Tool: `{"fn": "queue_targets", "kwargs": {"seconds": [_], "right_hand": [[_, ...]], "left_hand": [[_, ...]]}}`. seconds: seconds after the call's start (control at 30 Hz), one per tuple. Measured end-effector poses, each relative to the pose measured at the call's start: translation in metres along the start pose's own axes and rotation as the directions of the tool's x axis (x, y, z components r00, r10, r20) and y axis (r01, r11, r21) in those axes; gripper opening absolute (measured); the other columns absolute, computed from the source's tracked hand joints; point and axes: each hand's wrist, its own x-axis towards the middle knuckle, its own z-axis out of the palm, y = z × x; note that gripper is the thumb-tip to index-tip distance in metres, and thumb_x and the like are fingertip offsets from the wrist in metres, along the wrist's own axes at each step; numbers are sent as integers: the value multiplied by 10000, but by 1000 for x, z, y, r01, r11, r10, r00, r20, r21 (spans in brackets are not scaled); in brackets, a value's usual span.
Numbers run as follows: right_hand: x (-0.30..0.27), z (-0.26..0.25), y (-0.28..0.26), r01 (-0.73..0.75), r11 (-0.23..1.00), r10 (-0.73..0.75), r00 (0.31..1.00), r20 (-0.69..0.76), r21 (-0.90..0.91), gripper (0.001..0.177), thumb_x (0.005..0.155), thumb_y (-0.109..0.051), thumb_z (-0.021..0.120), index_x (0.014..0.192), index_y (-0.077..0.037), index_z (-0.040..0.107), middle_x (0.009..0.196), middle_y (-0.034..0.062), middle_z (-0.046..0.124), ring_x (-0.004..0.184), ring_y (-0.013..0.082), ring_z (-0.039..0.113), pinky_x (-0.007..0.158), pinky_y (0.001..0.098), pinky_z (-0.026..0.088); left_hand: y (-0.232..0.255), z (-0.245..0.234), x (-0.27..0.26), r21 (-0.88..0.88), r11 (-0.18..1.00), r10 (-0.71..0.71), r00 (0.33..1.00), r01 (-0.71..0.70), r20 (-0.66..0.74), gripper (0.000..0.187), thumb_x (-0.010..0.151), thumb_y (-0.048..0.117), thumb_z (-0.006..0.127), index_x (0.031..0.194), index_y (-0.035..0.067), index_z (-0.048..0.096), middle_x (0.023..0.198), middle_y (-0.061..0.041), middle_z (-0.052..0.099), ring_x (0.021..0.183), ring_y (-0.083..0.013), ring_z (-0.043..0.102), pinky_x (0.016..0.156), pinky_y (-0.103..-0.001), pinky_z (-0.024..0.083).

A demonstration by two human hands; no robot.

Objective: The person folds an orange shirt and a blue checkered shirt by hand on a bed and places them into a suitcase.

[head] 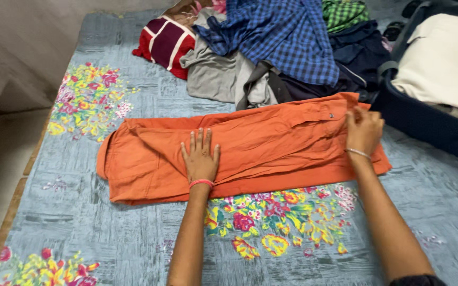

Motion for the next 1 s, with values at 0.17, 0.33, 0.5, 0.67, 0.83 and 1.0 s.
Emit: {"fn": "queue_targets", "kwargs": {"seconds": [0.17,0.33,0.5,0.67,0.83,1.0], "right_hand": [[10,3,1,43,993,-30,994,109,-114,291,834,-350,870,950,-102,769,1009,157,650,1010,369,599,866,484,487],[15,-21,-18,84,978,-74,996,-56,190,279,940,-267,827,1032,-43,688,972,150,722,893,340,705,803,462,548],[16,-21,3,33,972,-51,996,71,233,346,986,-246,805,1218,-43,649,879,153,708,781,354,705,706,457,536],[-10,-6,-4,46,998,-39,986,160,-40,443,975,-239,810,1326,-63,605,1155,221,709,1038,412,660,863,528,504],[-33,-41,-72,52,998,-55,994,-97,-27,609,951,-194,725,1481,30,527,1469,278,500,1378,442,449,1127,574,359],[-119,-20,-201,369,885,-413,903,117,283,485,985,-270,656,1356,21,542,1550,287,452,1492,467,375,1261,560,284]], "left_hand": [[3,-1,2,-35,999,-31,999,32,30,620,1022,483,447,1591,246,370,1652,-40,340,1533,-270,267,1239,-567,130],[3,-5,1,-15,1000,-23,999,24,34,629,1013,479,448,1587,230,384,1643,-37,341,1528,-271,257,1229,-570,126],[3,-9,1,-36,999,-24,999,26,39,613,1020,479,453,1576,227,393,1646,-43,344,1533,-269,260,1234,-566,119],[2,-6,-1,-60,998,-19,1000,20,23,622,1020,474,464,1582,219,388,1647,-57,342,1536,-283,253,1235,-574,109],[-2,10,-1,-56,998,4,999,-6,-33,645,1015,480,460,1586,189,383,1649,-84,322,1527,-305,254,1212,-606,113],[-27,22,7,-479,874,-117,992,86,-36,569,1060,398,493,1576,168,420,1652,-66,395,1534,-271,384,1273,-527,225]]}}
